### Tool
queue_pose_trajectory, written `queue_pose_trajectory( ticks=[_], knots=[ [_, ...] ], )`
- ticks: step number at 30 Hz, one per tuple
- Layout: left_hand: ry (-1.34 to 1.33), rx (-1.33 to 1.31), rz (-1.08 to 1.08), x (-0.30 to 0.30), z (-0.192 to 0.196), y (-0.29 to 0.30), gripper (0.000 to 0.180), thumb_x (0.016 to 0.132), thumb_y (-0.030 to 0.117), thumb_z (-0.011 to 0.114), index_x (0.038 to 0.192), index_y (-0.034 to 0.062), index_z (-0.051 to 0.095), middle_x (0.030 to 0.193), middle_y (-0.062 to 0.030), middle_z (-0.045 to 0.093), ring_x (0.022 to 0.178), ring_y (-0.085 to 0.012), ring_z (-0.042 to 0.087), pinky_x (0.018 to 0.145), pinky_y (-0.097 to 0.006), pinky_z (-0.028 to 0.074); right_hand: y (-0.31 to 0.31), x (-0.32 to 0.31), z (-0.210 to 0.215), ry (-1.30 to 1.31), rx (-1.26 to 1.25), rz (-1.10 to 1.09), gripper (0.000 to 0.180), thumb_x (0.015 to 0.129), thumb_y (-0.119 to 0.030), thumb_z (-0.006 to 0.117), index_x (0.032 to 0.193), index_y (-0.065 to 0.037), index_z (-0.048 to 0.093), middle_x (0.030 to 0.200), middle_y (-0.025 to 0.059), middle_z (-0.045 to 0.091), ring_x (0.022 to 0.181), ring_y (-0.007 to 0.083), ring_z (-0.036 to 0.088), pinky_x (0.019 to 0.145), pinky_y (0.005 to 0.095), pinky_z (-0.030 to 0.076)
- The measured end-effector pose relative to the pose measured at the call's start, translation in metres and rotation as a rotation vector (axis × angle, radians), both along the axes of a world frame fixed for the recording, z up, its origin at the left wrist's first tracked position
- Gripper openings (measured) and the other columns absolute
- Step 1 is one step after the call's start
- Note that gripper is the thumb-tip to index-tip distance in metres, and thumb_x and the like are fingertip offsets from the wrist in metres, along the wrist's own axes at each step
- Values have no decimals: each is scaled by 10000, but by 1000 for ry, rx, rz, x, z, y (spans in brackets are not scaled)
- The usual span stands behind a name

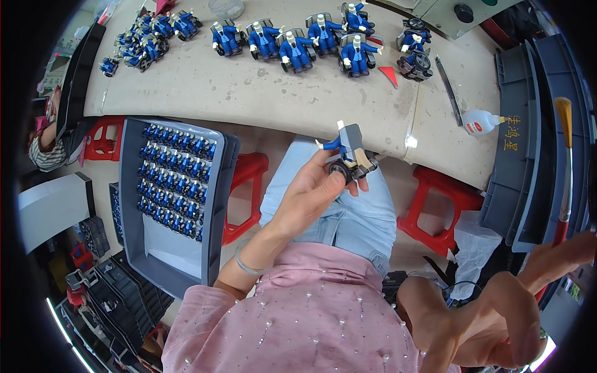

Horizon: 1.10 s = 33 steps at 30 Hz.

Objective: Assembling small plastic robot toys by applying adhesive to components with a brush.

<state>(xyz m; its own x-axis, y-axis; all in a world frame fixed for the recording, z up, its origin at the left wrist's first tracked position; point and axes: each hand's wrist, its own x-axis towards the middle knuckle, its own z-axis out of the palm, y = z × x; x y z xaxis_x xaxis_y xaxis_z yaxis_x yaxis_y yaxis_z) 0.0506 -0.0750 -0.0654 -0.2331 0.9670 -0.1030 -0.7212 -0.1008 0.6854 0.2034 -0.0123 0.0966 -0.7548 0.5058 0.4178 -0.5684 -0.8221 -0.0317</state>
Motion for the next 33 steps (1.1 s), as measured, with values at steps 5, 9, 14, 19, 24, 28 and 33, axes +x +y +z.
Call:
queue_pose_trajectory(
  ticks=[5,9,14,19,24,28,33],
  knots=[
    [134,-72,54,1,6,1,619,918,237,613,1394,-8,302,1153,-128,541,1013,-166,542,895,-304,429,26,0,28,-278,60,236,764,815,-85,697,1419,-349,311,1221,83,441,1272,296,304,777,572,582],
    [220,-148,153,5,7,3,668,878,185,670,1392,-19,296,1160,-121,535,1061,-164,537,966,-305,406,7,10,41,-513,-209,73,769,792,-72,714,1419,-303,332,1241,103,437,1144,302,416,751,567,582],
    [368,-164,201,-1,7,-3,691,843,120,697,1389,-25,299,1196,-121,507,1080,-162,528,961,-301,415,35,1,3,-125,-19,168,572,851,-155,658,1368,-166,413,1350,98,419,1047,294,474,795,511,540],
    [606,-176,363,-13,12,-24,601,797,53,698,1328,28,418,1169,-89,494,1062,-179,518,916,-311,449,43,-5,-34,-350,278,-499,720,852,-39,599,1398,-26,130,1555,105,61,1117,244,342,743,374,498],
    [762,-447,679,-56,4,-114,553,804,57,688,1299,22,443,1202,-97,477,1025,-183,539,907,-323,434,78,24,-62,-501,348,-504,449,920,-216,541,1294,-18,392,1472,133,301,1158,287,412,937,437,379],
    [1308,-1100,870,-90,-4,-251,529,743,5,691,1237,41,505,1118,-140,528,941,-235,588,817,-343,475,81,12,-63,-522,344,-425,378,959,-341,461,1201,-55,512,1435,108,405,1112,330,475,909,453,380],
    [1556,-1725,846,-151,-75,-434,521,735,19,677,1223,83,503,1080,-194,503,914,-374,581,790,-432,483,89,-5,-65,-612,460,-469,394,962,-387,435,1128,-53,562,1313,134,510,1084,341,516,932,484,385]
  ],
)
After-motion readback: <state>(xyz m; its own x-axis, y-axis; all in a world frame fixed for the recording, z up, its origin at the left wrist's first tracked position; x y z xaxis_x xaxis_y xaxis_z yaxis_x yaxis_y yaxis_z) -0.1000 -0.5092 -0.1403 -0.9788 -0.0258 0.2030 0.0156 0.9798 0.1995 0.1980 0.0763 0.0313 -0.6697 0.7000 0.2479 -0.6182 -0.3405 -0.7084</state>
